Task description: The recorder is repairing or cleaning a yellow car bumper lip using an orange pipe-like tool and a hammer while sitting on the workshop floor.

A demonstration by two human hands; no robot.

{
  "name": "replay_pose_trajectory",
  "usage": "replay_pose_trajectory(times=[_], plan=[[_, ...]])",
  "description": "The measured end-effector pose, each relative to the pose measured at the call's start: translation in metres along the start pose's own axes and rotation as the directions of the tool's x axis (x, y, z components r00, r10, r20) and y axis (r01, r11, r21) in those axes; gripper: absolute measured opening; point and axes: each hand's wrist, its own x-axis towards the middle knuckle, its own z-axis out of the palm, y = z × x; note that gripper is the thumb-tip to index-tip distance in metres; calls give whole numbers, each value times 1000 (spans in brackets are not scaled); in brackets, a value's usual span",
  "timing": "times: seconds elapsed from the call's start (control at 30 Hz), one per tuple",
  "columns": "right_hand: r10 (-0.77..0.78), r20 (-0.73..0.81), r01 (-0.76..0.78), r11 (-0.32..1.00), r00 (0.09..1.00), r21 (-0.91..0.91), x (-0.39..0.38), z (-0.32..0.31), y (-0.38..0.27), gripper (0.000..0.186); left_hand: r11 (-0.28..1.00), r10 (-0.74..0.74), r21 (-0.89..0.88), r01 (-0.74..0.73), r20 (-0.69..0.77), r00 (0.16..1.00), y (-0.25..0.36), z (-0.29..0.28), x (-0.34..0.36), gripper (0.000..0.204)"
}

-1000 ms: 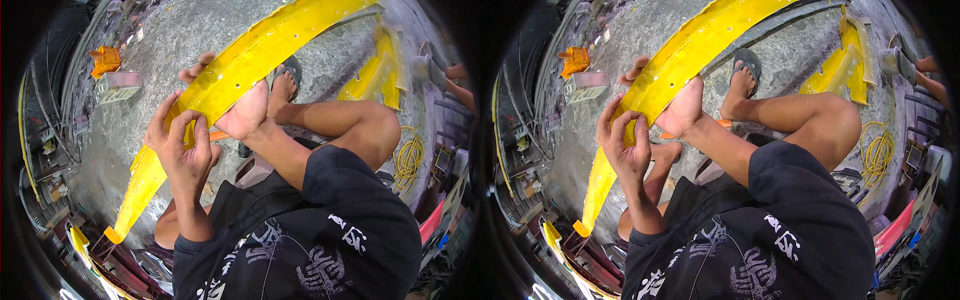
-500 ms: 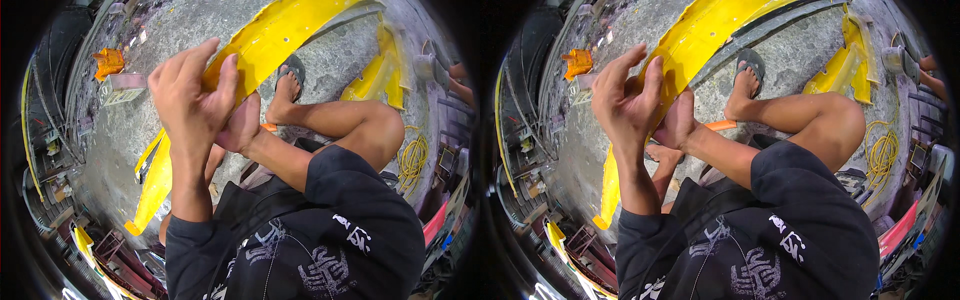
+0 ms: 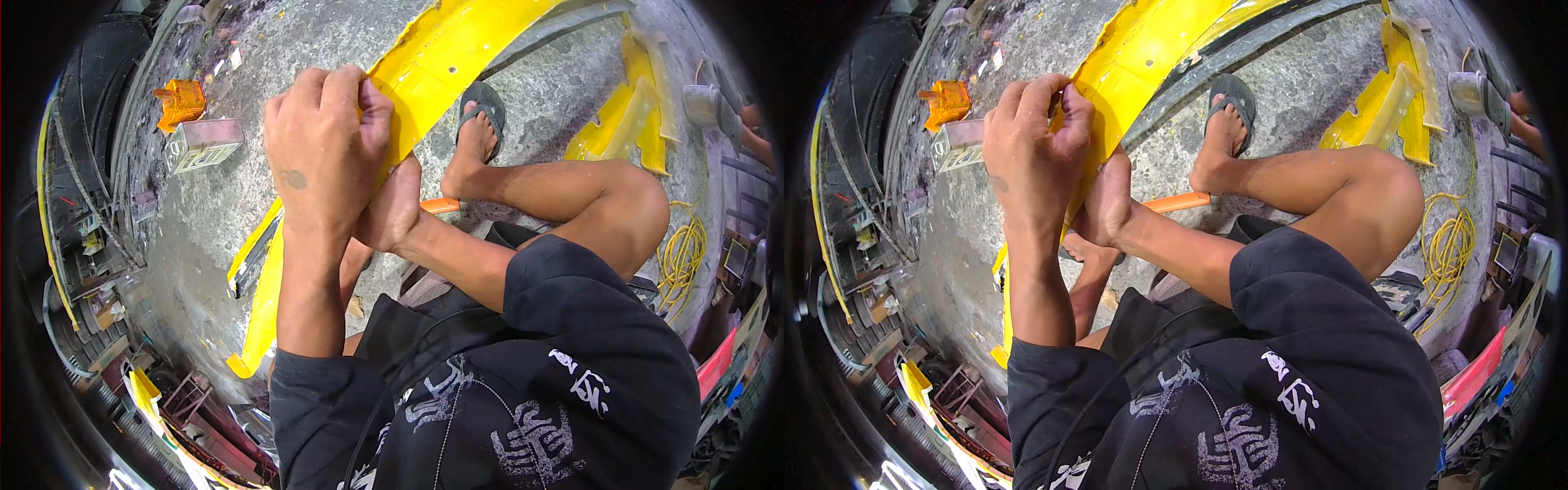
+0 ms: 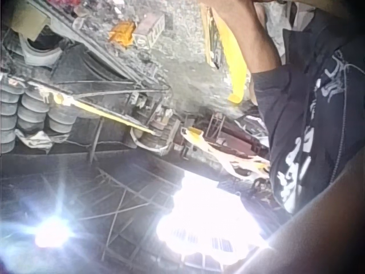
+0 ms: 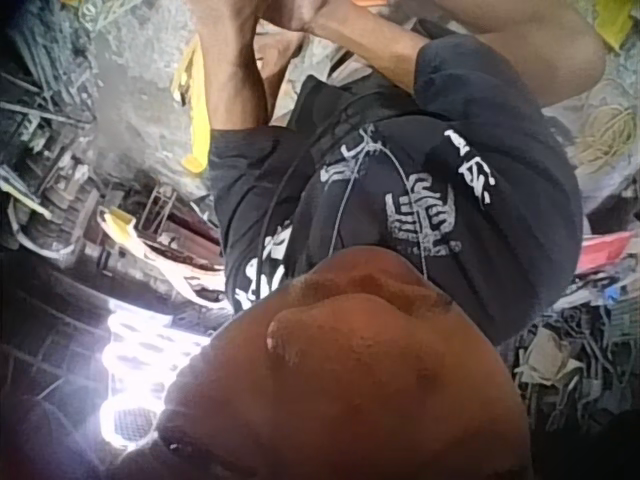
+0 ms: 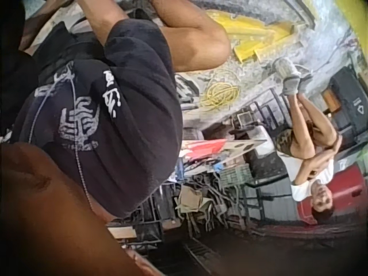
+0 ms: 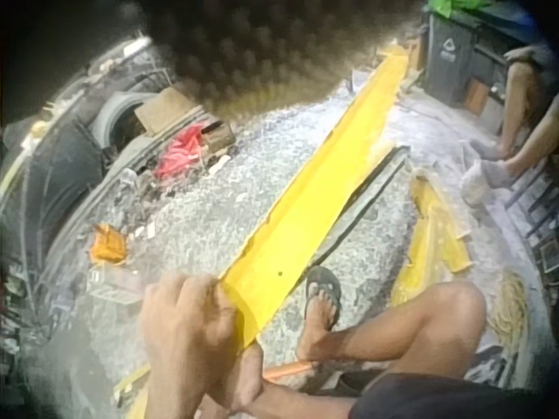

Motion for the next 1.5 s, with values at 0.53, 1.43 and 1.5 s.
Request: replay_pose_trajectory(times=[0.53,1.43,1.5], plan=[[40,-32,-39,999,999,36,-5,1,-3,66,901,-219,-370,224,58,974,-5,7,-2,18],[-1,37,5,992,999,-126,-7,3,-3,64,446,-315,-698,560,463,828,-24,-8,5,28],[-2,60,10,990,998,-137,-7,4,-4,64,444,-314,-686,577,484,817,-22,-11,7,28]])
